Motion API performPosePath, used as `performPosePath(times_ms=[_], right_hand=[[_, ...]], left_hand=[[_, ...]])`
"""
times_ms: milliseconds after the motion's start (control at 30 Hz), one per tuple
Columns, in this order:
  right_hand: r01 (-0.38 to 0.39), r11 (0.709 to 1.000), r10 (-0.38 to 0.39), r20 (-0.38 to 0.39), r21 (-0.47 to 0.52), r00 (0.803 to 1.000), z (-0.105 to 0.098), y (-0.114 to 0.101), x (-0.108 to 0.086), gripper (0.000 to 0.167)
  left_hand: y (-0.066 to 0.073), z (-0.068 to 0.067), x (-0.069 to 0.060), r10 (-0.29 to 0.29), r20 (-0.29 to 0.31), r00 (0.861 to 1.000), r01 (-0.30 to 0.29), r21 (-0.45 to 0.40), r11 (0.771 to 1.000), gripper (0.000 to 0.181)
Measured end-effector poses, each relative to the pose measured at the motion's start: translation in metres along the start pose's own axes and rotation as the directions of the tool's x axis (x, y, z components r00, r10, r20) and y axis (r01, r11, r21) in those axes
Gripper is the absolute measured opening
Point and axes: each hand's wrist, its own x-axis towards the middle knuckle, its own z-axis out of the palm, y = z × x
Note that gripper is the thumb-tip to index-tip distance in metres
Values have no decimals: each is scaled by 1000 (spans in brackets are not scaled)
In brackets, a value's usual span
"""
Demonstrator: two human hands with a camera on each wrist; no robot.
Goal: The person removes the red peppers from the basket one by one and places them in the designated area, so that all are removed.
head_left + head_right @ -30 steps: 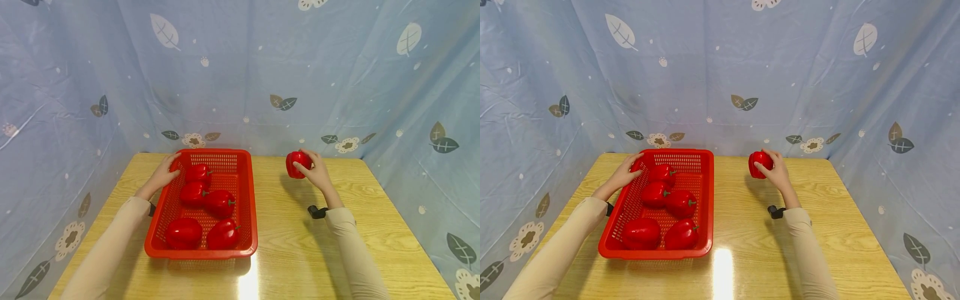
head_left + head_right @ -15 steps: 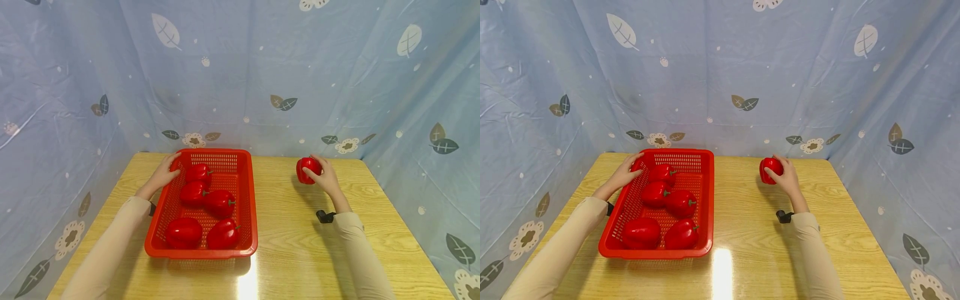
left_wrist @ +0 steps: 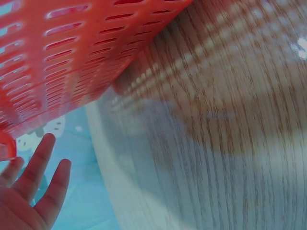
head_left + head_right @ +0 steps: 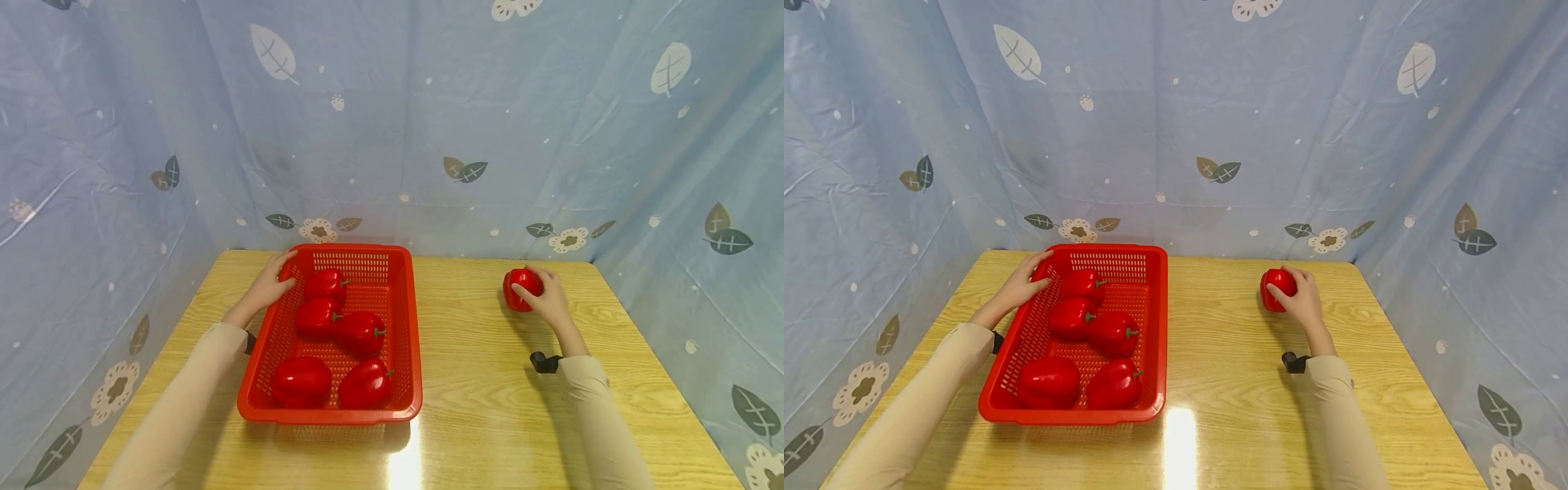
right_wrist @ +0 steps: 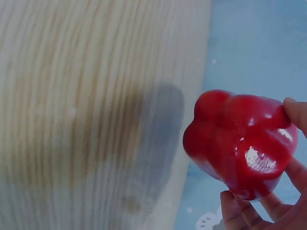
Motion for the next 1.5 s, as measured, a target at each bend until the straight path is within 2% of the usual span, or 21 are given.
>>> performPosePath(times_ms=[733, 1033, 1233, 1500], right_hand=[[-68, 994, 73, 51, -85, 996, -16, 19, -12, 65], [-35, 995, 39, 35, -97, 999, -17, 21, -11, 64], [-23, 990, 27, 27, -139, 999, -18, 19, -8, 62], [25, 987, -22, 18, -161, 1000, -17, 1, 3, 58]], left_hand=[[1, 0, -2, 9, -3, 1000, -9, -27, 1000, 62], [2, 1, -2, 12, -5, 1000, -12, -25, 1000, 62], [3, 2, -4, 7, -6, 1000, -7, -37, 999, 62], [3, 0, -1, -5, 1, 1000, 5, -43, 999, 62]])
